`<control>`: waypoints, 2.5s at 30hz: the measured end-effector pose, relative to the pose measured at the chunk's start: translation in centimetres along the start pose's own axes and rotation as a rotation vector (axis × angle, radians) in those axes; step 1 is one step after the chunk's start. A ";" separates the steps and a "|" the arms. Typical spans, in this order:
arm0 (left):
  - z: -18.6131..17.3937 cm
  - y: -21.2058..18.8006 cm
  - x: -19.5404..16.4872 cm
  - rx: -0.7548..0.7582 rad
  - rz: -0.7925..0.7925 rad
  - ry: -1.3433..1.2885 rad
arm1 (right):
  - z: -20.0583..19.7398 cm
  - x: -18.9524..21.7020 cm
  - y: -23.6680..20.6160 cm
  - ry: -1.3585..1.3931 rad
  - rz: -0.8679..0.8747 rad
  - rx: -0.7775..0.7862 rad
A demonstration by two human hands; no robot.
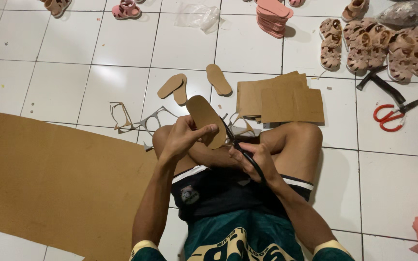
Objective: The person sits on the workshop floor and cuts insole pattern pieces from cardboard sheets using scissors, trimming around sandal soles and stacking the cut pieces. They occasionally hold a sole against the cardboard to guide the cut and set finished pieces aside.
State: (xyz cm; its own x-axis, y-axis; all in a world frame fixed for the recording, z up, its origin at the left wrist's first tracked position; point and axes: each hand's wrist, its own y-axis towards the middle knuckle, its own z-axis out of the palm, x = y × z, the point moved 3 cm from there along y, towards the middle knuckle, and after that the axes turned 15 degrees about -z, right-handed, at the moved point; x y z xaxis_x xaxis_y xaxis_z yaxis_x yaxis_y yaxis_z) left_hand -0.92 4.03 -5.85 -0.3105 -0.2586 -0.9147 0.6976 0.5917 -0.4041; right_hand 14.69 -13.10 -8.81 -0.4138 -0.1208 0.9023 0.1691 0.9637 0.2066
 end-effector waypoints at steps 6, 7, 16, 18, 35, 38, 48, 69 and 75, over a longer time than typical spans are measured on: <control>1.1 1.8 3.4 -0.229 -0.004 -0.628 | 0.4 -2.1 -0.5 0.385 0.115 -0.134; 1.6 1.9 3.8 -0.222 0.063 -0.711 | 0.5 -2.4 -0.7 0.434 0.118 -0.148; 7.1 0.9 5.7 -0.142 0.010 -1.017 | 0.2 -1.7 0.8 0.389 -0.085 -0.417; 7.8 0.1 6.3 -0.110 -0.025 -0.975 | -0.6 -1.1 1.9 0.184 -0.138 -0.478; 1.5 -3.9 0.9 -0.491 0.039 -0.145 | -4.4 -1.9 0.8 0.494 0.056 -0.574; -3.6 -1.0 -1.6 -0.382 0.095 -0.398 | -5.4 -2.6 -1.3 0.464 0.084 -0.630; -7.9 5.9 0.5 -0.675 -0.155 0.507 | -7.3 -4.2 -3.8 0.370 0.207 -0.713; -12.1 11.8 0.9 -0.815 -0.675 0.830 | -7.1 -7.6 -4.1 0.194 0.332 -0.734; -12.7 13.2 0.1 -0.927 -0.247 0.845 | -6.9 -8.2 -4.1 0.372 0.301 -0.747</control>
State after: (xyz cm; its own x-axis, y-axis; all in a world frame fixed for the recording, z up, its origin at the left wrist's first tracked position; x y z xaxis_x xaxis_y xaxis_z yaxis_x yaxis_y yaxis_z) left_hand 0.05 21.50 -11.21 -0.9169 -0.0758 -0.3919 -0.0409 0.9945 -0.0967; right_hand 23.57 -17.71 -14.40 0.0379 -0.0816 0.9959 0.8177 0.5754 0.0161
